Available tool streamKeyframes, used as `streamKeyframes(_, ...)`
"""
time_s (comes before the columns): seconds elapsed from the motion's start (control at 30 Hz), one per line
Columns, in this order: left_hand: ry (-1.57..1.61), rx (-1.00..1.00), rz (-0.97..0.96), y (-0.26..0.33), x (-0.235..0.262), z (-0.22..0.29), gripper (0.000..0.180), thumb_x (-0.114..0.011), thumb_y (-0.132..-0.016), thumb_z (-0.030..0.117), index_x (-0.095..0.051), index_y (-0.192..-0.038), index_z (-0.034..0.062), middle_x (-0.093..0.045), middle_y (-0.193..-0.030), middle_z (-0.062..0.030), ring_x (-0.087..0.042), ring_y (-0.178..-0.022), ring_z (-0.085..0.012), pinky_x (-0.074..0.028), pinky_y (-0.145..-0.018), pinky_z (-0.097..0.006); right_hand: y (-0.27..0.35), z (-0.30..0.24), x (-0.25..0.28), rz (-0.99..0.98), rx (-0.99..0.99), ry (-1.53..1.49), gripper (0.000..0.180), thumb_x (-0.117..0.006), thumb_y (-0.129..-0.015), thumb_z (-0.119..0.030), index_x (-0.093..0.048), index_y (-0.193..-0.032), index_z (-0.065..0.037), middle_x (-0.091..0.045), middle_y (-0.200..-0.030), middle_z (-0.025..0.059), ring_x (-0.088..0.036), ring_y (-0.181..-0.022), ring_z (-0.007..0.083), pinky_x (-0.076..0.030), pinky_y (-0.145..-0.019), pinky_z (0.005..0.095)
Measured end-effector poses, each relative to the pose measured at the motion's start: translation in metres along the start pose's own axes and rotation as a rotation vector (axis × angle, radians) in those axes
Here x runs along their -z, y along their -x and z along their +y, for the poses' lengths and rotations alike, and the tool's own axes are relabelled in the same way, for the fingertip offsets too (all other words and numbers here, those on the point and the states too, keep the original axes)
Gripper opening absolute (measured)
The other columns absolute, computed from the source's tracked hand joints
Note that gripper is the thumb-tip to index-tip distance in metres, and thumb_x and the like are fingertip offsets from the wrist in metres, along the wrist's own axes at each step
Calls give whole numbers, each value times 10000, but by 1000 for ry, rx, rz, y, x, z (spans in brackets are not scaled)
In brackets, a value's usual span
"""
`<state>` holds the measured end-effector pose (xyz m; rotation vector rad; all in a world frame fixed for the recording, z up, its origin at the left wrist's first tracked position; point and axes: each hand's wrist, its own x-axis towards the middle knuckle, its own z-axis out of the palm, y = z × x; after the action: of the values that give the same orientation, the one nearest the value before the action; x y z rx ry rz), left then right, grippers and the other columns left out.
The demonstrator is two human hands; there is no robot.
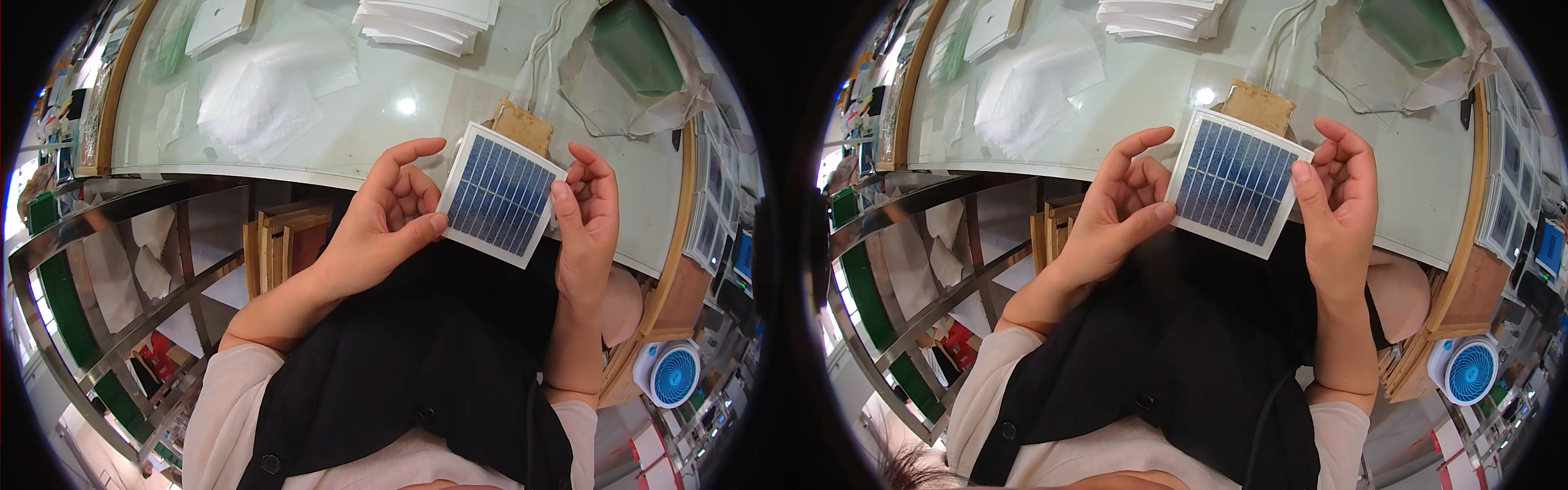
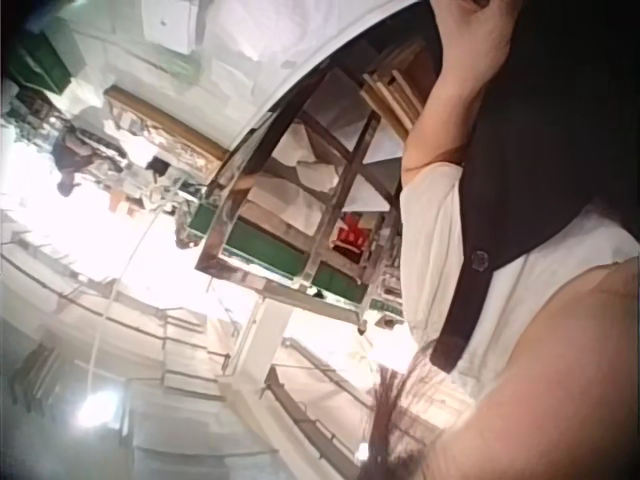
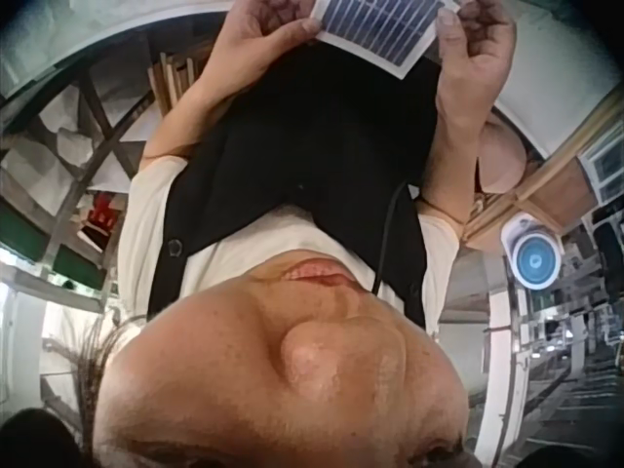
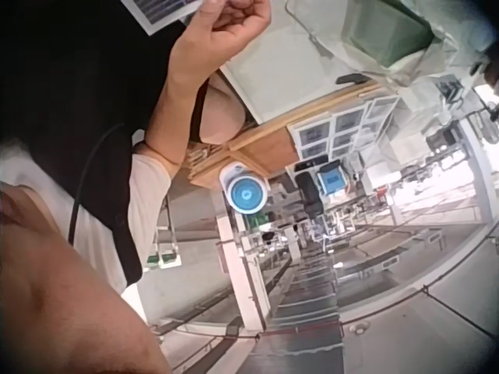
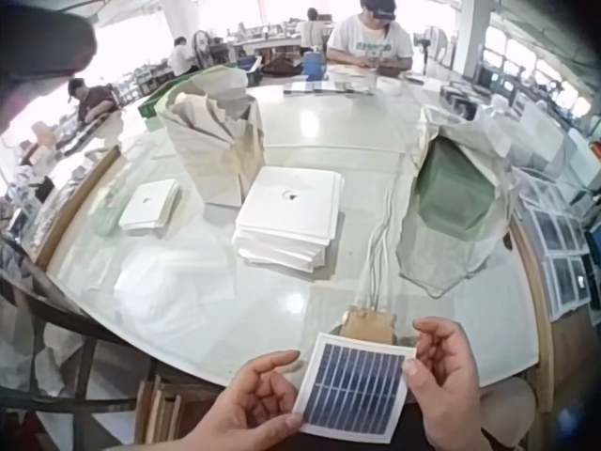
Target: Manually assembling and inspecting small solar panels at a factory workbench.
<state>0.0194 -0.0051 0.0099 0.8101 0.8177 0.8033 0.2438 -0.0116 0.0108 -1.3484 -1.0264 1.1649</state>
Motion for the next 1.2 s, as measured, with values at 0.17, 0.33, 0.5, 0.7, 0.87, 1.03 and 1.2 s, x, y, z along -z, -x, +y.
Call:
streamKeyframes(0.17, 18, 26, 9, -1, 0, 0, 640, -589, -836, -15, -288, -1398, 47, -469, -879, -16, -500, -799, -73, -445, -760, -209, -2, 0, 1, -32, -3, 13, 409, -602, -878, -91, -473, -1258, -9, -445, -970, -18, -431, -885, 65, -349, -845, 189)
streamKeyframes(0.33, -13, -11, -29, -2, -1, -1, 604, -576, -852, -46, -300, -1380, 49, -463, -905, -11, -500, -827, -70, -440, -754, -202, -2, -4, 7, -9, -37, 55, 376, -612, -880, -109, -490, -1222, -11, -448, -952, -19, -439, -854, 65, -372, -813, 190)
streamKeyframes(0.5, -282, -237, 47, 12, -7, 3, 633, -549, -829, -82, -282, -1391, 39, -453, -946, -22, -467, -843, -82, -412, -756, -213, 6, -4, 16, -33, 1, 214, 143, -593, -910, -136, -561, -994, -24, -540, -931, -6, -494, -855, 61, -415, -772, 205)
streamKeyframes(0.7, -345, -464, -127, 13, -25, 3, 685, -611, -821, -50, -254, -1398, 43, -470, -984, -62, -484, -838, -113, -424, -744, -231, 38, -33, 27, -53, -132, -456, 171, -659, -857, -103, -567, -981, -27, -558, -904, -18, -522, -827, 51, -439, -752, 208)
streamKeyframes(0.87, -433, -601, -45, 9, -17, 0, 689, -662, -819, 21, -268, -1385, 32, -509, -1017, -93, -550, -817, -164, -471, -745, -284, 39, -42, 119, 427, 82, -420, 211, -572, -890, -28, -560, -1098, 7, -625, -1022, 74, -604, -925, 134, -495, -828, 253)
streamKeyframes(1.03, -599, -607, 214, -6, 12, -4, 451, -545, -901, 25, -387, -1323, 29, -505, -895, -43, -507, -749, -93, -439, -660, -215, 24, -46, 328, 709, 82, -38, 160, -585, -910, -116, -579, -1042, -26, -645, -974, 52, -617, -871, 118, -497, -792, 256)
streamKeyframes(1.2, -694, -599, 335, -31, 28, -10, 369, -533, -920, 33, -429, -1274, 12, -507, -860, -19, -465, -649, -50, -402, -562, -174, 28, -32, 496, 889, -12, 25, 178, -585, -914, -171, -605, -1048, -56, -662, -936, 36, -641, -833, 150, -519, -733, 283)
